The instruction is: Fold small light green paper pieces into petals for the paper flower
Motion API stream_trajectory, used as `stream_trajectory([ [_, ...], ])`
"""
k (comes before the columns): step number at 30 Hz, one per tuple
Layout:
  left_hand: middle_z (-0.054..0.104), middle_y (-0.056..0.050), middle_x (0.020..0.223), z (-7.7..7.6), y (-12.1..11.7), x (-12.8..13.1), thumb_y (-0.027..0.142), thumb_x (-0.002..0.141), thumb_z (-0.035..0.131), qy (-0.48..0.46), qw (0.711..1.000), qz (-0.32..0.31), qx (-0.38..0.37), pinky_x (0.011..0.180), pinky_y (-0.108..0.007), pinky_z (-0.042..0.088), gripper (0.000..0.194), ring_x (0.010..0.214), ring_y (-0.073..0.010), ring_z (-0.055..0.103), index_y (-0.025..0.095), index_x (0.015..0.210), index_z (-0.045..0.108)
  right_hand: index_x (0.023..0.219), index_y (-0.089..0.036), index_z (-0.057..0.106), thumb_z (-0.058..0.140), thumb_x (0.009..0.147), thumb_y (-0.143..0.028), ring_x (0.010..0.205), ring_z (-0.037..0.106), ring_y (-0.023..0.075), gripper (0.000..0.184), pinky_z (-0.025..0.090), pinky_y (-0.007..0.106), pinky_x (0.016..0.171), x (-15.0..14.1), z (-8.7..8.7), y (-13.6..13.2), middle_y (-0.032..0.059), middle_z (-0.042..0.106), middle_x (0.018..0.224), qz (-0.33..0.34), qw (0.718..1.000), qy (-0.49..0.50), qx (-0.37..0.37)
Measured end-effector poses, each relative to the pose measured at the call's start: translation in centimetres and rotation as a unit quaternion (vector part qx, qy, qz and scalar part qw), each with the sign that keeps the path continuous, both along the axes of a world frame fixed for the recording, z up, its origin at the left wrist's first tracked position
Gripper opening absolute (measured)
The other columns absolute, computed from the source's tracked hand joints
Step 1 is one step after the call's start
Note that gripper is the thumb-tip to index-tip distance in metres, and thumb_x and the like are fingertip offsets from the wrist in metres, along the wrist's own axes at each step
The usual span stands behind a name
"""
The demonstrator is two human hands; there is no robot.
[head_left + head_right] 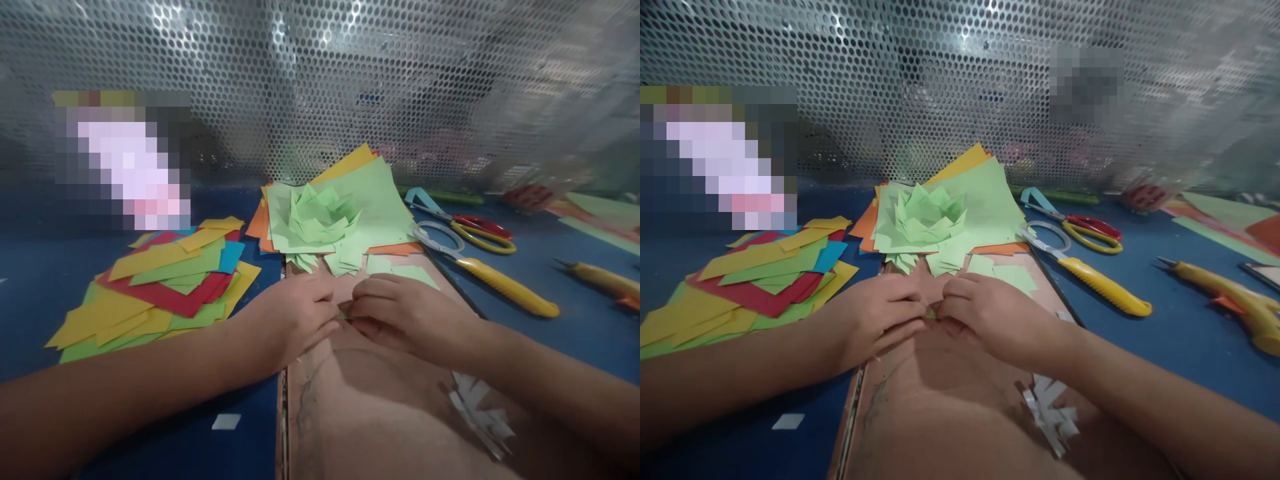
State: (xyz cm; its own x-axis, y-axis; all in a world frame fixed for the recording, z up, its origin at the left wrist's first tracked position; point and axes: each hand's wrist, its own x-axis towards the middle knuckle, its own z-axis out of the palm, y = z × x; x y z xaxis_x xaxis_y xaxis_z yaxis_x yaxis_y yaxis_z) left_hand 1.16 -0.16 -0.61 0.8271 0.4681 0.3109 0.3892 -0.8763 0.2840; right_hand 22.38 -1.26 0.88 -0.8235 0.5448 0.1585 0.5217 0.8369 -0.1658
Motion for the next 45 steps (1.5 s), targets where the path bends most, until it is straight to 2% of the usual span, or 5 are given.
stream_trajectory([
  [10, 0.053, 0.0, 0.068, -0.1, 0.7, 0.6, 0.009, 0.072, 0.051, -0.054, 0.996, 0.067, -0.03, 0.063, -0.027, 0.041, 0.006, 0.067, -0.0154, 0.05, 0.015, 0.072, 0.052, 0.076, -0.018, 0.061, 0.051, 0.078, -0.008, 0.07, 0.054, 0.0135, 0.014, 0.043, 0.024, 0.064, -1.2, -1.2, 0.2, 0.0017, 0.062, 0.073, -0.083, 0.982, 0.165, -0.039],
  [16, 0.053, 0.002, 0.067, 0.7, 0.0, 0.6, 0.018, 0.079, 0.052, -0.177, 0.959, 0.144, -0.168, 0.055, -0.02, 0.041, 0.007, 0.059, -0.0097, 0.048, 0.016, 0.072, 0.053, 0.085, -0.017, 0.059, 0.06, 0.078, -0.028, 0.067, 0.056, 0.0135, 0.013, 0.044, 0.023, 0.056, -1.5, -0.7, -0.3, 0.0026, 0.064, 0.078, -0.216, 0.883, 0.295, -0.296],
  [22, 0.055, 0.002, 0.067, 1.0, -0.5, 1.1, 0.025, 0.08, 0.052, -0.234, 0.901, 0.158, -0.328, 0.052, -0.018, 0.04, 0.012, 0.06, -0.009, 0.049, 0.015, 0.076, 0.056, 0.066, -0.015, 0.055, 0.065, 0.076, -0.038, 0.054, 0.043, 0.0076, 0.028, 0.034, 0.019, 0.05, -1.7, -0.2, -0.5, -0.0036, 0.049, 0.058, -0.232, 0.82, 0.375, -0.364],
  [28, 0.058, 0.001, 0.07, 0.8, -0.5, 1.0, 0.024, 0.079, 0.054, -0.241, 0.898, 0.148, -0.337, 0.057, -0.02, 0.042, 0.01, 0.064, -0.0097, 0.051, 0.015, 0.076, 0.055, 0.069, -0.015, 0.058, 0.072, 0.069, -0.043, 0.053, 0.043, 0.007, 0.031, 0.035, 0.019, 0.05, -2.1, -0.1, -0.8, -0.0038, 0.051, 0.059, -0.241, 0.752, 0.433, -0.434],
  [45, 0.057, 0.002, 0.066, 0.6, -0.8, 1.0, 0.024, 0.076, 0.057, -0.243, 0.877, 0.177, -0.375, 0.054, -0.018, 0.04, 0.01, 0.059, -0.008, 0.049, 0.014, 0.073, 0.056, 0.068, -0.015, 0.066, 0.071, 0.074, -0.035, 0.058, 0.051, 0.0077, 0.022, 0.039, 0.02, 0.056, -1.8, -1.1, -0.7, -0.0003, 0.06, 0.062, -0.192, 0.731, 0.469, -0.457],
])
